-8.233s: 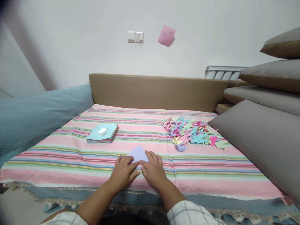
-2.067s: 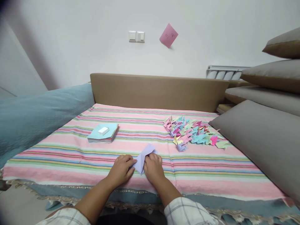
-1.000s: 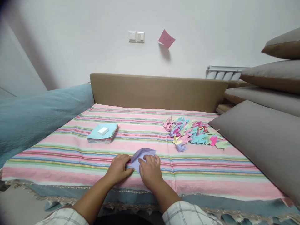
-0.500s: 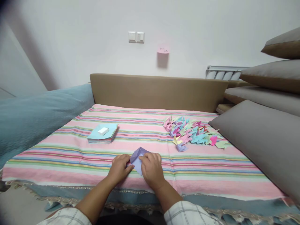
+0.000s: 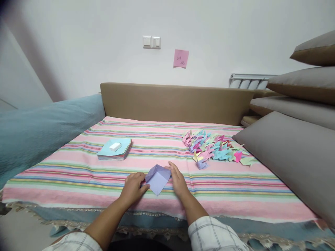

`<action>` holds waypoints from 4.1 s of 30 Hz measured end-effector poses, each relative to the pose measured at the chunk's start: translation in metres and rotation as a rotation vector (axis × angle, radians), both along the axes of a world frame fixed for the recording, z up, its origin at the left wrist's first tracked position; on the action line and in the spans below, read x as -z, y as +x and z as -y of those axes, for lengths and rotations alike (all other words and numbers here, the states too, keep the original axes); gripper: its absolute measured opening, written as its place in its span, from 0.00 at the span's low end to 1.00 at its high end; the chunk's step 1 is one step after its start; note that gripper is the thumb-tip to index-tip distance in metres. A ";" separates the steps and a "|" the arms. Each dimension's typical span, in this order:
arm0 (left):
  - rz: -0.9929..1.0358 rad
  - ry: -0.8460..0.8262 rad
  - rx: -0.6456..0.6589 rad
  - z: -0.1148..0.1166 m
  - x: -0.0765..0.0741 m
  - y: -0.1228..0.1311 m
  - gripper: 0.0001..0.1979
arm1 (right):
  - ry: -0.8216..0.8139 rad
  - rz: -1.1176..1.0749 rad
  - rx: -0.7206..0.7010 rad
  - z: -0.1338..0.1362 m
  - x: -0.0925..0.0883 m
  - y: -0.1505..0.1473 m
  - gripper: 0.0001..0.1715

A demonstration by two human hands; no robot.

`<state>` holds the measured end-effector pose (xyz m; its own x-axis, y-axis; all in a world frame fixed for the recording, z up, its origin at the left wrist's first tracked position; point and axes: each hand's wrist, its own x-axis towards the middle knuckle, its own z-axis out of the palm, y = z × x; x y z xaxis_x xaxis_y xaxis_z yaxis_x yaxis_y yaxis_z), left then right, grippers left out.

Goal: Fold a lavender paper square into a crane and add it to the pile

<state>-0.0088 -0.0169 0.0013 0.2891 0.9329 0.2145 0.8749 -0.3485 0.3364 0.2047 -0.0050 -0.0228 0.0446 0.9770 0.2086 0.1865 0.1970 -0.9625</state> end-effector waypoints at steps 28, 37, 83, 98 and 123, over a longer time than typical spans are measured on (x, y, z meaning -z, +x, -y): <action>0.041 -0.015 -0.011 0.001 0.002 0.000 0.14 | 0.057 0.086 -0.136 0.006 -0.001 -0.005 0.35; 0.070 -0.011 -0.004 0.000 0.004 -0.001 0.17 | 0.106 0.238 -0.084 0.007 0.000 -0.004 0.33; 0.050 0.120 -0.122 -0.001 0.009 0.009 0.14 | -0.070 0.670 -0.093 0.003 -0.013 -0.016 0.29; 0.070 0.146 -0.091 0.000 0.010 0.008 0.12 | -0.030 0.771 -0.129 0.006 -0.016 -0.016 0.17; 0.109 0.160 -0.030 0.005 0.011 0.007 0.09 | 0.025 0.788 -0.016 0.010 -0.010 -0.020 0.12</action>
<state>-0.0019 -0.0217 -0.0097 0.2285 0.8923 0.3894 0.8470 -0.3794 0.3724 0.1849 -0.0151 -0.0131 -0.1391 0.9710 0.1946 0.8093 0.2247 -0.5428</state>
